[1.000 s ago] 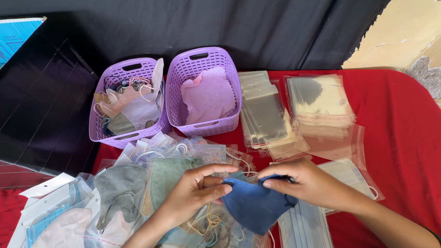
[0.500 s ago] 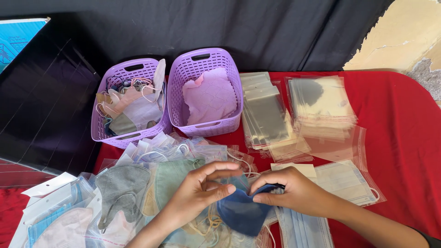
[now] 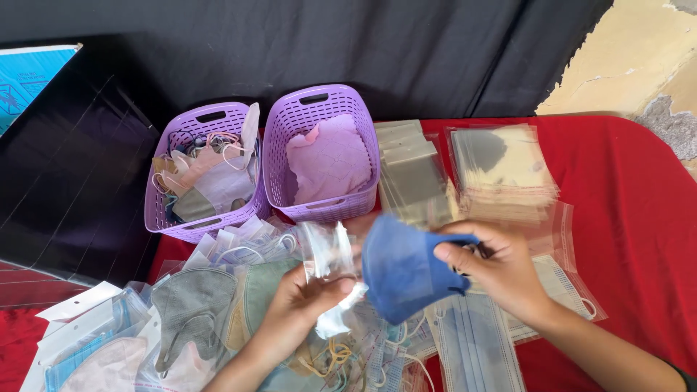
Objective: The person is individually packing various fabric face masks into clear plastic protective sleeves on a red-covered workspace.
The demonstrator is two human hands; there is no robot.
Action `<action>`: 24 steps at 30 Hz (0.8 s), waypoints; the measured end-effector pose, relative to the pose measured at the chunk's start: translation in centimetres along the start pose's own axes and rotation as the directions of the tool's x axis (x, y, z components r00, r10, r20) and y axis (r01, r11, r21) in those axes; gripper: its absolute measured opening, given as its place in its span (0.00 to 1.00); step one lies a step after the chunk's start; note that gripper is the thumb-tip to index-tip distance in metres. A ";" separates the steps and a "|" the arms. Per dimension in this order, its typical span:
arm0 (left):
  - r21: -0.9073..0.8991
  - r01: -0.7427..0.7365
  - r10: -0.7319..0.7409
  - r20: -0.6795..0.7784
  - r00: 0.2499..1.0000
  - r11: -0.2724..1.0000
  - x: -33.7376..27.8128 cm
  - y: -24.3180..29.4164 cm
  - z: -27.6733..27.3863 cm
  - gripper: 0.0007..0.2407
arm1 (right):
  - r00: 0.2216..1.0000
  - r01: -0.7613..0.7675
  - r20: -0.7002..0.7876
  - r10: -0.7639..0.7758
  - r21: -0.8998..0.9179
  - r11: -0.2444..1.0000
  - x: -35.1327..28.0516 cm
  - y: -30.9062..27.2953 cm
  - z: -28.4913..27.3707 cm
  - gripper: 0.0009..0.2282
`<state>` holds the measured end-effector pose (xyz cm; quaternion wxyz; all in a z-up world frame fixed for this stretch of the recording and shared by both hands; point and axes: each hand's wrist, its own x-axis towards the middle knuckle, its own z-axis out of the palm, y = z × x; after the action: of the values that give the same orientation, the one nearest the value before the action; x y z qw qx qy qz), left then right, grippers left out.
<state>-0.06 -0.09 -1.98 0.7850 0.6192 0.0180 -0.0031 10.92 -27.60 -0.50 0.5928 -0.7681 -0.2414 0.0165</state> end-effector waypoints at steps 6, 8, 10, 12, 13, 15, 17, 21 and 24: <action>0.020 -0.110 0.109 0.023 0.994 0.994 -0.2 0.1 0.2 0.14 | 0.871 0.467 0.016 -0.492 -0.342 0.816 -0.1 -0.6 0.9 0.08; 0.044 -0.156 0.155 0.021 0.988 0.987 -0.3 0.7 0.7 0.16 | 0.855 0.490 0.023 -0.518 -0.363 0.792 -0.3 -0.9 1.1 0.07; 0.068 -0.199 0.198 0.023 0.980 0.978 -0.5 1.0 1.1 0.18 | 0.840 0.510 0.030 -0.542 -0.385 0.769 -0.4 -0.9 1.2 0.05; 0.081 -0.270 0.269 0.022 0.963 0.959 -0.7 1.0 1.4 0.18 | 0.861 0.475 0.021 -0.508 -0.391 0.789 -0.6 -0.8 1.2 0.07; 0.081 -0.269 0.269 0.021 0.963 0.960 -0.8 1.0 1.4 0.18 | 0.862 0.474 0.022 -0.507 -0.390 0.789 -0.7 -0.8 1.3 0.07; 0.218 -0.228 0.244 -0.046 0.969 0.949 -1.0 1.1 1.6 0.21 | 0.896 0.422 0.015 -0.445 -0.349 0.837 -0.9 -0.9 1.3 0.08; 0.289 -0.245 0.277 -0.073 0.958 0.925 -0.9 0.4 1.4 0.20 | 0.901 0.430 0.070 -0.429 -0.279 0.859 -1.0 -1.7 1.2 0.07; 0.242 -0.315 0.352 -0.131 0.927 0.918 -0.8 -0.5 0.9 0.17 | 0.936 0.344 0.140 -0.324 -0.149 0.927 -1.1 -3.3 1.2 0.05; 0.086 -0.291 0.301 -0.156 0.941 0.953 -0.7 -0.1 0.6 0.15 | 0.994 0.039 0.106 -0.031 -0.083 0.996 -0.9 -1.5 0.8 0.16</action>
<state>-0.71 -0.71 -1.88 0.7529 0.6367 -0.0098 0.1664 9.32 -27.00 0.41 0.5463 -0.7864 -0.2859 0.0358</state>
